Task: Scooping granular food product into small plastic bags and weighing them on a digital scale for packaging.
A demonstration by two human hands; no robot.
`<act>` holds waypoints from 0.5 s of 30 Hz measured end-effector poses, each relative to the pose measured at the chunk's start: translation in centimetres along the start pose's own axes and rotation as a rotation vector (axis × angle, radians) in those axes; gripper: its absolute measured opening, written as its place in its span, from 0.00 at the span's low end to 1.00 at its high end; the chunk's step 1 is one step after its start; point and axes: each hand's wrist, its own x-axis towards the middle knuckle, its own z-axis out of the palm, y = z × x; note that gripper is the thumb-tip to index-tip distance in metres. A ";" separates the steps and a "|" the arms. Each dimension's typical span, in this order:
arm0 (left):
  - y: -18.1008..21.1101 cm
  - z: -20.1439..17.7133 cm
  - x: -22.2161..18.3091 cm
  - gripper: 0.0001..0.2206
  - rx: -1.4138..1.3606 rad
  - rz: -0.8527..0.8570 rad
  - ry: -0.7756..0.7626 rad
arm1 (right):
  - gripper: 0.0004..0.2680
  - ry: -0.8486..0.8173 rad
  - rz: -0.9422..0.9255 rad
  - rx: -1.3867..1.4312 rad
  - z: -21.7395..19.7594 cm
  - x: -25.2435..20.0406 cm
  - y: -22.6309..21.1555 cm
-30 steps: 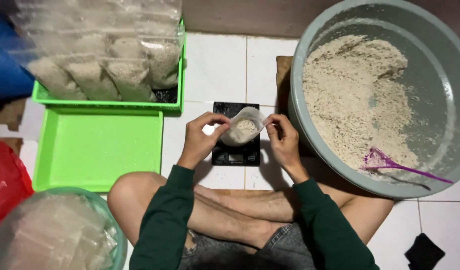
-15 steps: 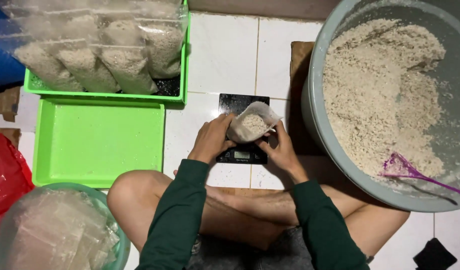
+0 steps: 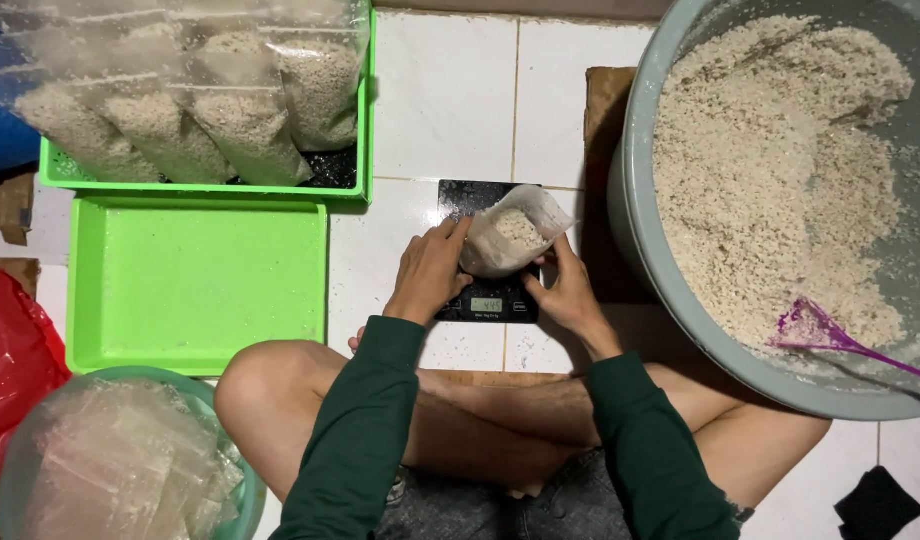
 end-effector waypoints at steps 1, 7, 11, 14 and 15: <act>0.0 0.0 0.0 0.32 -0.001 0.001 -0.001 | 0.28 0.001 0.001 -0.001 0.0 0.0 -0.1; 0.5 -0.8 -0.4 0.34 -0.039 -0.024 0.005 | 0.28 -0.006 0.031 -0.046 0.1 0.0 -2.0; -0.3 -0.4 0.0 0.30 -0.114 -0.101 0.078 | 0.27 0.044 0.026 -0.125 0.1 0.2 -3.0; -1.2 0.3 0.2 0.28 -0.127 -0.113 0.131 | 0.26 0.083 0.024 -0.178 -0.1 0.2 -2.8; -1.4 0.5 0.2 0.27 -0.130 -0.105 0.157 | 0.26 0.099 0.018 -0.196 -0.2 0.2 -2.7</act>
